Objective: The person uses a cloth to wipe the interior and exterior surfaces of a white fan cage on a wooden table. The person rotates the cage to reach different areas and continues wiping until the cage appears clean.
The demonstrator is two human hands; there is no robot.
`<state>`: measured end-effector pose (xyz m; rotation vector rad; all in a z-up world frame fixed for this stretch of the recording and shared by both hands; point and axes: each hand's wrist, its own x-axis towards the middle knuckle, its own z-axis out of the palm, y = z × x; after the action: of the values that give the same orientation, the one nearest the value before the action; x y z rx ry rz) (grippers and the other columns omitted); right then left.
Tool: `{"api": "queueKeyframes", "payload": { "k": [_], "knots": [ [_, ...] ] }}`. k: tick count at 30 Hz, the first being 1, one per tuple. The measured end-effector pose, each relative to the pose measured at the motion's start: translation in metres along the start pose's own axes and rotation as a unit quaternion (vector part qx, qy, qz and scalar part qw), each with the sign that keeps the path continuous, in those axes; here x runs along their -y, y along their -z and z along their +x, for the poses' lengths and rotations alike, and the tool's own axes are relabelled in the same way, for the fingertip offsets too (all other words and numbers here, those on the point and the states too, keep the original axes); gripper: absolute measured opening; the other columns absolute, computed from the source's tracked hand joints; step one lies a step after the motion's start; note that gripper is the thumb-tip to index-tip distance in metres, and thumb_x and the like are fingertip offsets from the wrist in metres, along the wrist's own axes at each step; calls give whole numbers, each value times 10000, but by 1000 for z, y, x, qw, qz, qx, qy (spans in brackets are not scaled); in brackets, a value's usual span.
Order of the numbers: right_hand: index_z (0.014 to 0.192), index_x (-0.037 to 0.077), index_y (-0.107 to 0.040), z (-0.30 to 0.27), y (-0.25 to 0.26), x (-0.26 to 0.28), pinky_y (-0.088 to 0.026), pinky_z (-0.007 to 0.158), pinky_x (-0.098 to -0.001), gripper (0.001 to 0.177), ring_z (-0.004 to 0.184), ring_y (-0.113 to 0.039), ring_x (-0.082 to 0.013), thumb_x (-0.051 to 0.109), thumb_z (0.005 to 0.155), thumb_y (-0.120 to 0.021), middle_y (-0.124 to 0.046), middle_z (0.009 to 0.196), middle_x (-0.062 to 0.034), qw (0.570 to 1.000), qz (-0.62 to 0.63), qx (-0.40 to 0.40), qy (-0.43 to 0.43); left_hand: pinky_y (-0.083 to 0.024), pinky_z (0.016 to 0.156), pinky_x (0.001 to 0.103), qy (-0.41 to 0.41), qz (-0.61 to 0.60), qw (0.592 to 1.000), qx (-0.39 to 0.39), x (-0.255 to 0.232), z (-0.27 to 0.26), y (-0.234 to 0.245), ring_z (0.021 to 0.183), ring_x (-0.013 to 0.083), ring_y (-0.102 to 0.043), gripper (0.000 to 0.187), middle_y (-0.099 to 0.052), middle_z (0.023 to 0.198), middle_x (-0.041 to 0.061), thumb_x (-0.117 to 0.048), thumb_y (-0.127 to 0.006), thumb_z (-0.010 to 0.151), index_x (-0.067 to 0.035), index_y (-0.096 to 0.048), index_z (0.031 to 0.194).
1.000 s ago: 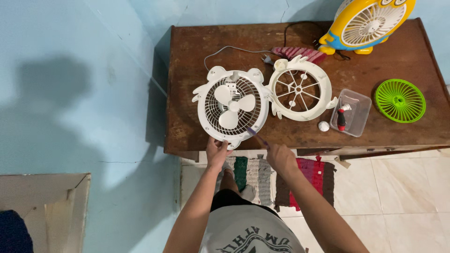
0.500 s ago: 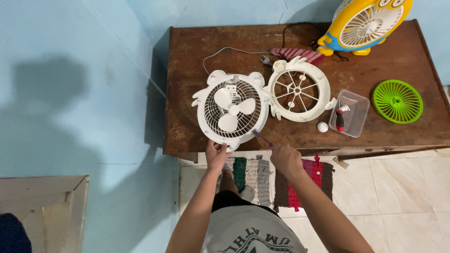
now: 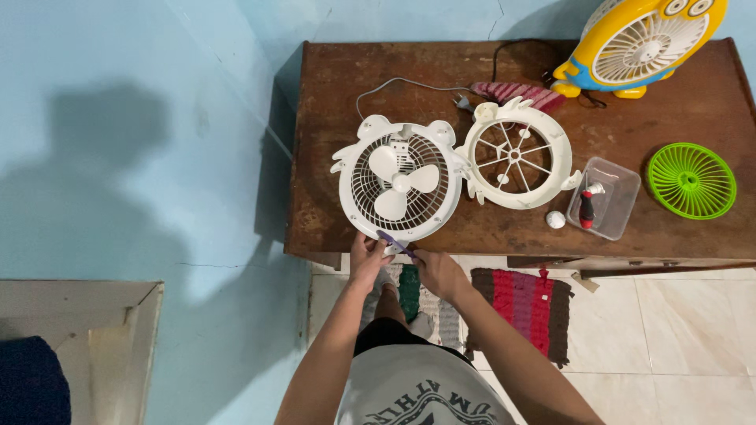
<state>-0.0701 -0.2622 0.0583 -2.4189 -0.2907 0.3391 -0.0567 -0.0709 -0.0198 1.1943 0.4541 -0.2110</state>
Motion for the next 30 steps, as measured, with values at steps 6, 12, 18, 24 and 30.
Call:
{"api": "queueKeyframes", "payload": {
  "k": [6,12,18,24,30],
  "knots": [
    [1106,146,-696,-16,40,-23,-589,741,-540,226,794,-717,-455,258,973,-551,-724,855,-237,983,-167,-7,-77,-626,848,384,6,31,1000,4,-5,3,-5,1065,225,-700,474,-689,1188,112,-42,-627,986,-102,-451,1422],
    [1093,77,-671,-36,48,-5,-588,607,-545,271,682,-712,-445,275,929,-586,-714,775,-251,976,-212,-46,-22,-637,860,390,7,-1,1000,7,-16,2,-27,1041,224,-703,480,-680,1163,114,-33,-619,966,-98,-413,1394],
    [1073,101,-678,-35,50,4,-597,627,-514,200,685,-721,-429,226,953,-577,-707,731,-256,985,-167,-22,-36,-650,888,401,0,-33,999,-4,-27,2,-30,1059,230,-698,482,-659,1167,140,-16,-613,969,-66,-426,1410],
    [1088,89,-711,-18,57,-33,-586,556,-523,264,608,-715,-424,238,890,-621,-711,698,-240,956,-244,-148,69,-650,898,390,24,0,1000,-12,-25,4,-28,1071,241,-714,504,-655,1208,143,-56,-614,973,-106,-395,1424],
    [962,90,-684,4,58,-69,-611,587,-493,217,649,-732,-378,271,945,-565,-699,729,-202,944,-313,-97,-41,-659,867,417,1,-1,1000,-8,-28,10,-12,1037,262,-717,435,-637,1235,133,-70,-615,994,-58,-442,1393]
  ]
}}
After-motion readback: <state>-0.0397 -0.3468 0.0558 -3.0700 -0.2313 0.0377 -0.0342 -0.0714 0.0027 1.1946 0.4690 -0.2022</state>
